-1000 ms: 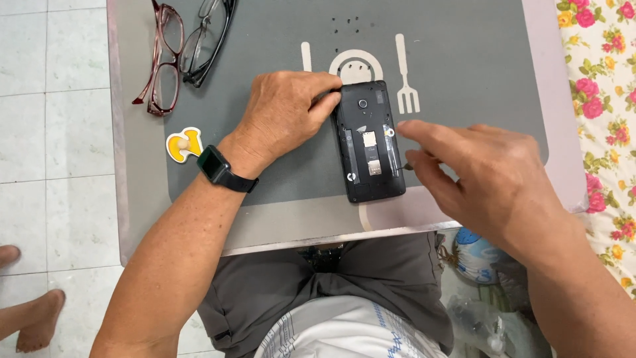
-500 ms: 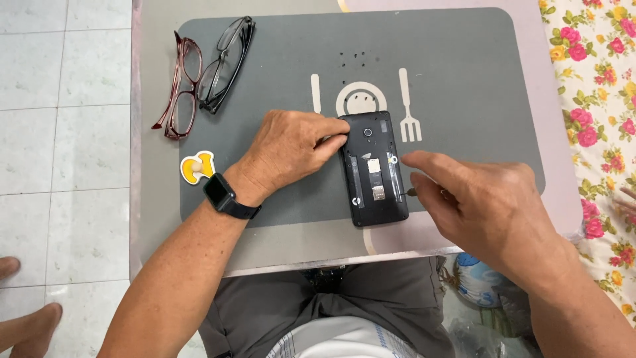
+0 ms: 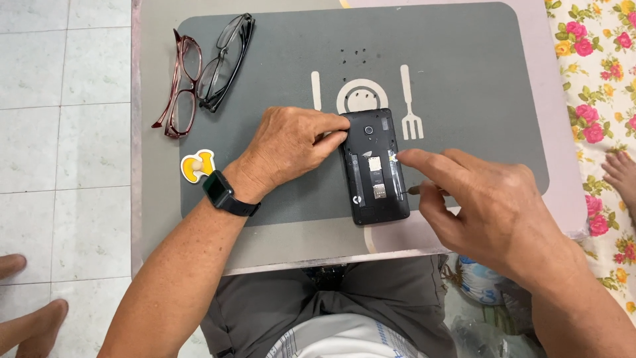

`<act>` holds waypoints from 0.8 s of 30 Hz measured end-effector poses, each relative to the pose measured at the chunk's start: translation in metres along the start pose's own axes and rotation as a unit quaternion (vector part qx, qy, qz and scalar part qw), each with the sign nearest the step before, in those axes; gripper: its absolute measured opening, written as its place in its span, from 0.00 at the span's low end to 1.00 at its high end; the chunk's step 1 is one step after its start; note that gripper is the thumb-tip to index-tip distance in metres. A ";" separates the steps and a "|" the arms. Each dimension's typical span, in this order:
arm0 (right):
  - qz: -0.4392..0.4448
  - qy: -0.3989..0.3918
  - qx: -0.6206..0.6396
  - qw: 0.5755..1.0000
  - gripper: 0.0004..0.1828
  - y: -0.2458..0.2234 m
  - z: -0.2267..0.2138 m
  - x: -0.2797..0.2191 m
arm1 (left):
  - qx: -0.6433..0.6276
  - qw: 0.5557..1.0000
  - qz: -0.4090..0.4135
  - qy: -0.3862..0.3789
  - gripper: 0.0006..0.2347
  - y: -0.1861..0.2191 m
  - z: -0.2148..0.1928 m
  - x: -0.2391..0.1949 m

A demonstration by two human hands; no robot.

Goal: The person uses a precision screwdriver to remove small screws from the back of a disassembled mobile phone. They carefully place the removed screws onto a gray silicone mat on the table. The person is seated, working on the device which rests on the mat.

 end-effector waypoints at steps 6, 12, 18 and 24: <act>0.029 0.016 -0.005 0.999 0.10 0.008 0.005 -0.008 | -0.001 1.000 -0.004 -0.003 0.05 0.000 0.000 0.000; 0.017 -0.011 -0.007 1.000 0.23 -0.001 0.000 -0.003 | 0.003 1.000 0.001 0.001 0.05 0.000 0.000 0.000; 0.026 0.027 -0.013 0.999 0.13 0.005 0.004 -0.010 | 0.004 1.000 -0.002 -0.002 0.05 -0.002 0.002 -0.001; 0.025 -0.002 0.009 1.000 0.17 0.002 0.001 -0.007 | 0.003 1.000 0.001 -0.002 0.05 -0.001 0.001 -0.001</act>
Point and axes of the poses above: each hand's wrist, its own x-axis towards the middle knuckle, its own z-axis out of the palm, y = z × x, the point moved 2 cm from there along x, towards the middle knuckle, and after that the axes turned 11 degrees about x, right-handed, at the moved point
